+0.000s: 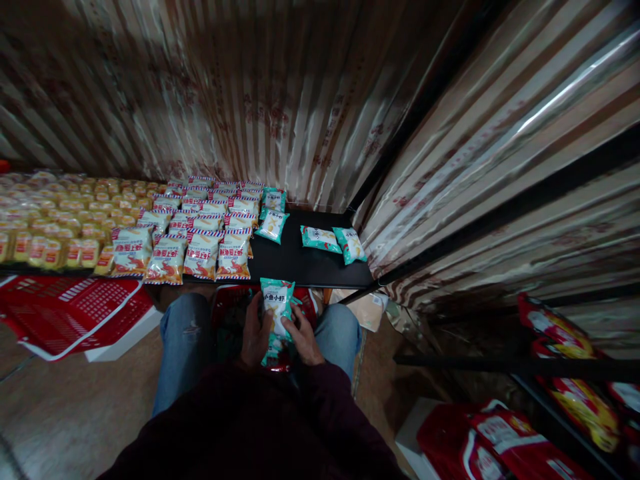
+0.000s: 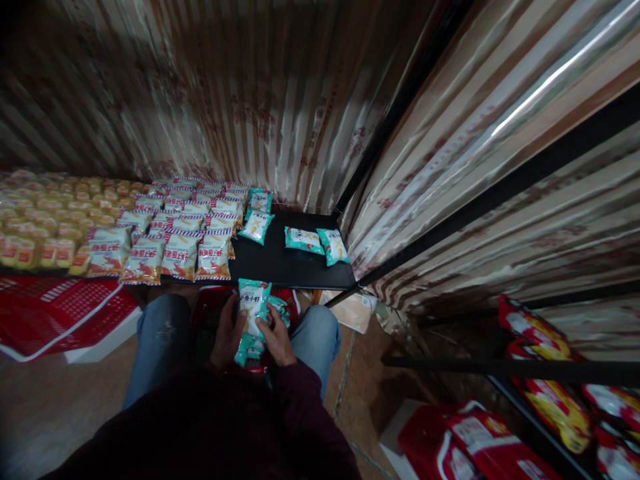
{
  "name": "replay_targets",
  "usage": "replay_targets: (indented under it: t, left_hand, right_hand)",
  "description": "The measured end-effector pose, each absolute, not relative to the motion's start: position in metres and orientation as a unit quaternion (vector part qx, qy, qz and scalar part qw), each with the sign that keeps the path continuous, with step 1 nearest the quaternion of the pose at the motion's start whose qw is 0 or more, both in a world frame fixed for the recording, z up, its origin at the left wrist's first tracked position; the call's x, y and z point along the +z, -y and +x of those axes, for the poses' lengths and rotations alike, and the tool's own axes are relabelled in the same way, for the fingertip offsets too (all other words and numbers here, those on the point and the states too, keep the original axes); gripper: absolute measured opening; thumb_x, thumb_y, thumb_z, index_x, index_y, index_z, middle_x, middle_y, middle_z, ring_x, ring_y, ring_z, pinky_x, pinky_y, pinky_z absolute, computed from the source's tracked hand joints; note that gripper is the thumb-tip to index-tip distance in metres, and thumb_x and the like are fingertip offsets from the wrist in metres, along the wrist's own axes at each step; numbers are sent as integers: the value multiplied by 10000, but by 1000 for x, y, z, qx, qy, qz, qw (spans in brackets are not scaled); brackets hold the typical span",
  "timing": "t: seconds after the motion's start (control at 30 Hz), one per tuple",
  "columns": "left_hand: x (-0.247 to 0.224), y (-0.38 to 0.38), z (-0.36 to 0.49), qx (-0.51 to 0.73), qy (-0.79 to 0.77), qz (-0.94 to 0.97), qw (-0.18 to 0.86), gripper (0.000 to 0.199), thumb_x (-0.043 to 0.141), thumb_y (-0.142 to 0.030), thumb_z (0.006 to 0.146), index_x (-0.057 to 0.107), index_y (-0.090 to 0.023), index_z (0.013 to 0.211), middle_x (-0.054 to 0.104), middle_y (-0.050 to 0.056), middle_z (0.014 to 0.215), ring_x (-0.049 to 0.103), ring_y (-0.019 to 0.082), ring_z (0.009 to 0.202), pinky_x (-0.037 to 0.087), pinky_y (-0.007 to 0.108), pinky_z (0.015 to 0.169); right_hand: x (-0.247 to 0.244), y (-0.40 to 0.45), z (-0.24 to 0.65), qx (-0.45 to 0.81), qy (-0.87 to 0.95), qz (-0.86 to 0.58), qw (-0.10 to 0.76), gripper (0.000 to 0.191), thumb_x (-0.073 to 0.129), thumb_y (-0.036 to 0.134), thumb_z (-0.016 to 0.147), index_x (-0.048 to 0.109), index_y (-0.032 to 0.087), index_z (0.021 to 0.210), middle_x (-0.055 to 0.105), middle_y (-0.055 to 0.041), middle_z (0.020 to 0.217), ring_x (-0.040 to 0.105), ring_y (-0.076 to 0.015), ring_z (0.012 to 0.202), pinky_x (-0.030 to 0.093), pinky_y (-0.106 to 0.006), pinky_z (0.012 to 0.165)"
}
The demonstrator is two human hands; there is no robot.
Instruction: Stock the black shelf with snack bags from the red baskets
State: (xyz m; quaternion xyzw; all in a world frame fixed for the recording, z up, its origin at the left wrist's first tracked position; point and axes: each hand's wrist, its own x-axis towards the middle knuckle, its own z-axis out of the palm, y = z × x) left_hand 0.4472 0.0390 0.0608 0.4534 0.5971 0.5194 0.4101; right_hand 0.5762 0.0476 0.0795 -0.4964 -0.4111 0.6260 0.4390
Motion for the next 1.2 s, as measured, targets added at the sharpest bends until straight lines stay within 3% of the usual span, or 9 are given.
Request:
replay_targets:
  t: [0.17, 0.33, 0.67, 1.0, 1.2]
  left_hand:
    - [65, -42, 450, 508, -580, 368, 519, 705, 570, -543, 814, 355, -184, 1381, 567, 127, 1306, 576, 232, 1155, 478, 349, 950]
    - [61, -44, 450, 484, -589, 349, 545, 660, 589, -578, 785, 468, -177, 1296, 671, 106, 1143, 660, 224, 978, 526, 326, 836]
    - [57, -56, 444, 464, -642, 423, 440, 572, 607, -483, 803, 512, -177, 1277, 651, 120, 1188, 619, 254, 1083, 470, 406, 946]
    - [62, -71, 447, 505, -602, 418, 456, 517, 522, -498, 862, 514, -194, 1280, 642, 108, 1211, 592, 243, 1130, 470, 395, 955]
    - [66, -82, 447, 527, -592, 413, 448, 544, 525, -507, 858, 489, -191, 1299, 638, 110, 1211, 605, 241, 1102, 488, 389, 930]
  right_hand:
    - [75, -48, 578, 638, 383, -481, 463, 551, 689, 462, 719, 570, 226, 1202, 652, -44, 1185, 603, -258, 1100, 448, -409, 993]
    - [74, -50, 576, 622, 375, -495, 477, 565, 682, 462, 718, 565, 228, 1219, 637, -44, 1237, 584, -267, 1141, 451, -418, 995]
    - [81, -53, 570, 539, 498, -528, 427, 558, 551, 551, 842, 520, 202, 1276, 610, -78, 1273, 561, -244, 1169, 421, -394, 1024]
    - [78, -76, 561, 497, 510, -553, 432, 537, 472, 571, 880, 528, 185, 1248, 650, -97, 1169, 599, -228, 1065, 438, -366, 972]
    - [82, -87, 558, 490, 490, -567, 445, 548, 442, 603, 878, 537, 199, 1235, 631, -94, 1215, 588, -231, 1098, 448, -358, 955]
